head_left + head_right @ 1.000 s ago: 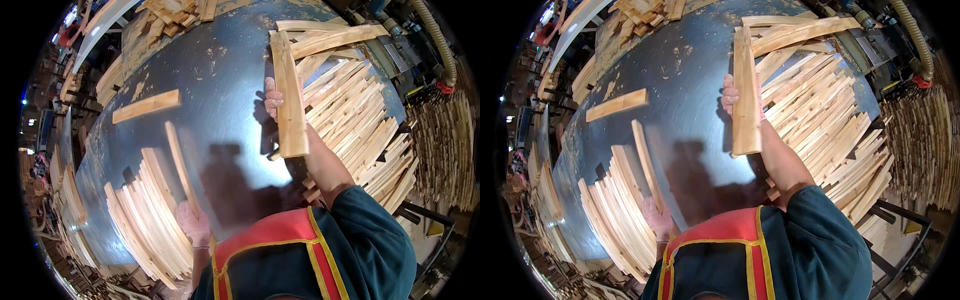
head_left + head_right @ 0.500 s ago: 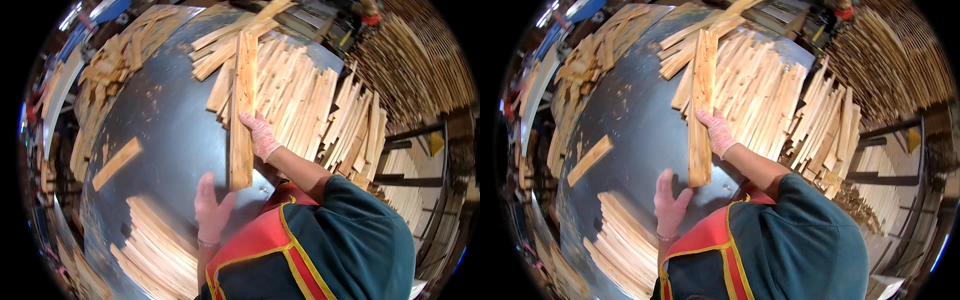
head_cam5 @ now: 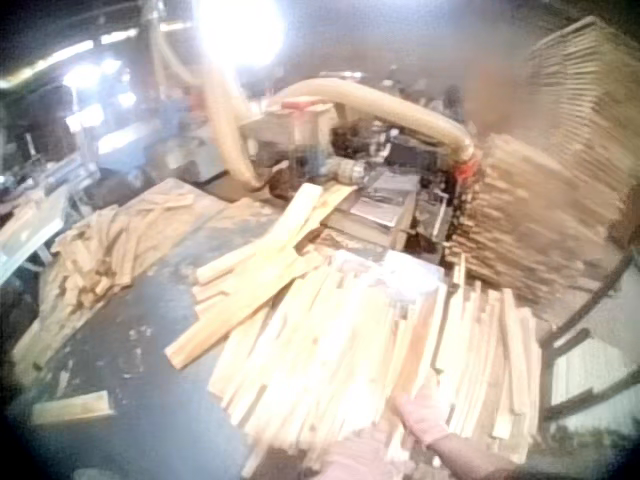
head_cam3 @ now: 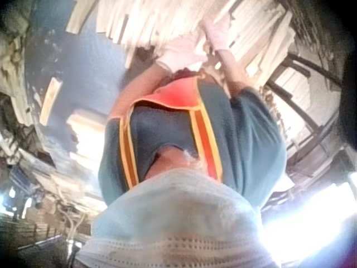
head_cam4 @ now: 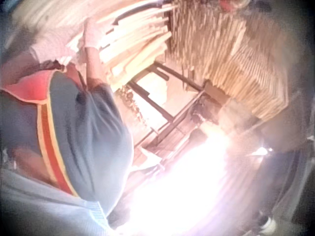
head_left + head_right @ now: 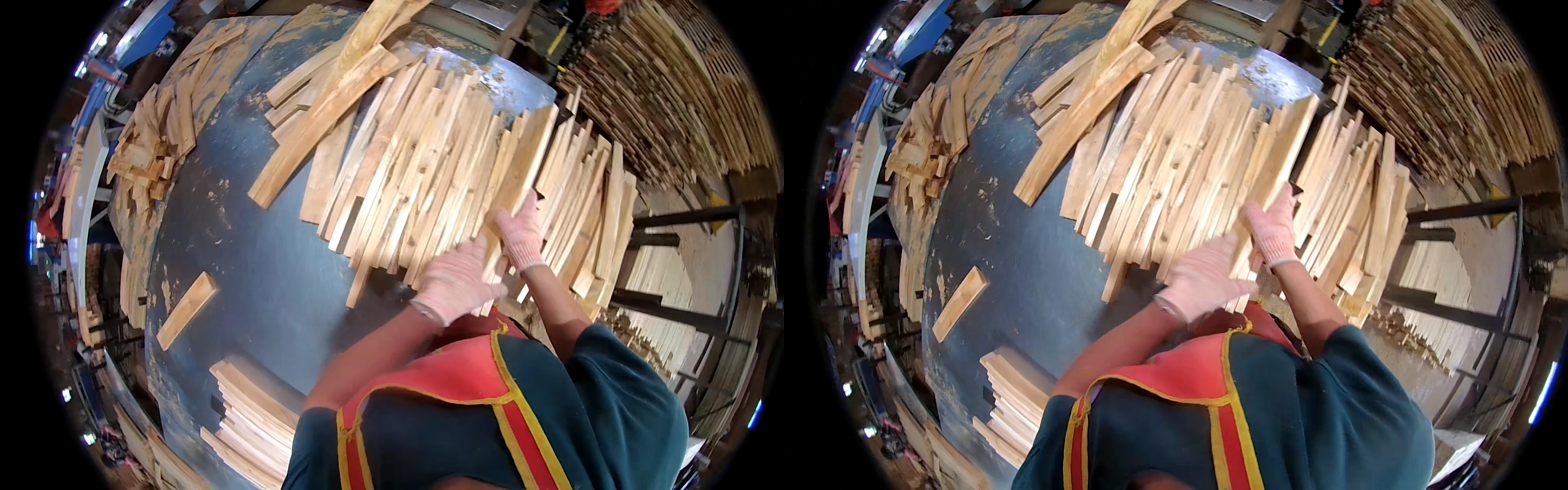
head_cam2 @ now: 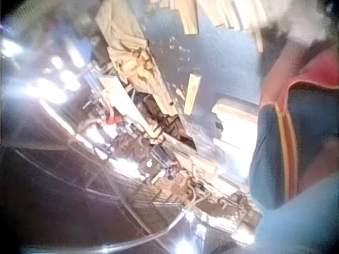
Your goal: The person repeatedly picks up wooden planks from a metal worktable and stacks them into a neat pile. They handle the planks one at a time, aligning them carefully before placing them onto the growing stack. The process continues throughout the clip, with the person occasionally adjusting the position of the stack to maintain alignment.
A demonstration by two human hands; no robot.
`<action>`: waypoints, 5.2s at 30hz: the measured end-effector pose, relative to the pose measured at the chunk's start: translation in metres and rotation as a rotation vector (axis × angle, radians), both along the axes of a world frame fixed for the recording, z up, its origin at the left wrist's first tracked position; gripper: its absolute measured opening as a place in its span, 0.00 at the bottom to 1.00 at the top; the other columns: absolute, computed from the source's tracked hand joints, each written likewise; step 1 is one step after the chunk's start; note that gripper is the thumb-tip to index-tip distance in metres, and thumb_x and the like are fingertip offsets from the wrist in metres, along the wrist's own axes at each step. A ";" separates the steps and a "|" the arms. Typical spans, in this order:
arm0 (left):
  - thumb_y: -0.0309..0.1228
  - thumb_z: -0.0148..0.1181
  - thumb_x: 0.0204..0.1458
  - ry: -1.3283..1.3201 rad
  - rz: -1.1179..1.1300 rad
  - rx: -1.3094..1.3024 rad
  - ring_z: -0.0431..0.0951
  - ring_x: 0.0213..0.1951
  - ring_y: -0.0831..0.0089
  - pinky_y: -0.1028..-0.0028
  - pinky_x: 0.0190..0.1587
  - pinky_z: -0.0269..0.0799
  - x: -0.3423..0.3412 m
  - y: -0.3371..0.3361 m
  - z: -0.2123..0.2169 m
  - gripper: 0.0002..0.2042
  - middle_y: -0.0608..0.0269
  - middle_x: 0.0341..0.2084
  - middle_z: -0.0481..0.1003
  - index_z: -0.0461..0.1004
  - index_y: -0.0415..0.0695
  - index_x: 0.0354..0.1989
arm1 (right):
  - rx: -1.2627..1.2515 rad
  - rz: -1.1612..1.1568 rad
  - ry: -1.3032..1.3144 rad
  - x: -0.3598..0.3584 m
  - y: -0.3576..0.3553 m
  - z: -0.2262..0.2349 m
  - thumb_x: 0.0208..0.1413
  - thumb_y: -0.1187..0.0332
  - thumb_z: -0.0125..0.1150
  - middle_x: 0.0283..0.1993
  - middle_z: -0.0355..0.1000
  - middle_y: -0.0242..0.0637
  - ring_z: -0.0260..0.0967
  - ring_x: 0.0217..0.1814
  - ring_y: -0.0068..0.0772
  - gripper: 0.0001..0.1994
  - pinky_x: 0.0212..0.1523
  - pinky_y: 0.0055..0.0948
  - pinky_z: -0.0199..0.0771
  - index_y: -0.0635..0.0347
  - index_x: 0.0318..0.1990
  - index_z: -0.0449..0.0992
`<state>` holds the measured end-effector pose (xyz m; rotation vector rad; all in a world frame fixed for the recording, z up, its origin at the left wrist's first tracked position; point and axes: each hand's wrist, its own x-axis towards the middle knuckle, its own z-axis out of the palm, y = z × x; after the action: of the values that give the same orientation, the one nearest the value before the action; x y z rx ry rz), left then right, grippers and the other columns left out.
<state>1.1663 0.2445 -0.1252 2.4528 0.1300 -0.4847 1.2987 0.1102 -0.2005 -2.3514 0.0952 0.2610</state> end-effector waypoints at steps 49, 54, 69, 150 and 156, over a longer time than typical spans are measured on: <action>0.57 0.60 0.56 -0.653 0.269 0.280 0.69 0.69 0.52 0.58 0.73 0.60 0.064 0.092 -0.072 0.42 0.45 0.68 0.69 0.64 0.37 0.71 | 0.219 0.014 0.003 0.006 -0.023 0.010 0.54 0.49 0.69 0.71 0.64 0.64 0.63 0.74 0.58 0.50 0.73 0.42 0.62 0.71 0.77 0.53; 0.56 0.66 0.50 -0.309 0.875 0.568 0.55 0.76 0.49 0.56 0.77 0.51 0.087 0.287 -0.085 0.49 0.43 0.75 0.58 0.58 0.38 0.75 | 0.176 0.011 0.119 0.006 -0.019 0.028 0.56 0.49 0.69 0.76 0.58 0.66 0.57 0.79 0.57 0.53 0.76 0.40 0.57 0.75 0.78 0.47; 0.42 0.73 0.44 -0.122 0.885 0.306 0.77 0.61 0.50 0.63 0.65 0.71 0.031 0.255 0.012 0.47 0.42 0.63 0.74 0.60 0.44 0.76 | 0.135 0.036 0.069 0.011 -0.051 -0.027 0.57 0.43 0.70 0.79 0.52 0.66 0.51 0.82 0.56 0.57 0.78 0.41 0.53 0.74 0.79 0.43; 0.54 0.63 0.54 -0.176 0.727 0.195 0.71 0.67 0.56 0.62 0.69 0.65 -0.035 0.220 -0.003 0.41 0.48 0.65 0.71 0.66 0.37 0.70 | -0.049 0.275 -0.182 0.009 -0.024 0.013 0.50 0.47 0.78 0.80 0.50 0.62 0.48 0.82 0.58 0.57 0.79 0.42 0.53 0.67 0.79 0.48; 0.57 0.62 0.54 0.006 0.695 0.340 0.75 0.64 0.53 0.60 0.65 0.71 0.033 0.211 -0.028 0.42 0.43 0.64 0.73 0.64 0.38 0.71 | 0.008 0.235 -0.076 0.022 -0.033 0.002 0.49 0.46 0.77 0.77 0.55 0.63 0.54 0.80 0.60 0.58 0.76 0.42 0.58 0.62 0.80 0.47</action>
<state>1.1993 0.4554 -0.1532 2.5073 1.0976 -0.1641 1.3207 0.0773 -0.1981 -2.3612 -0.2201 0.2847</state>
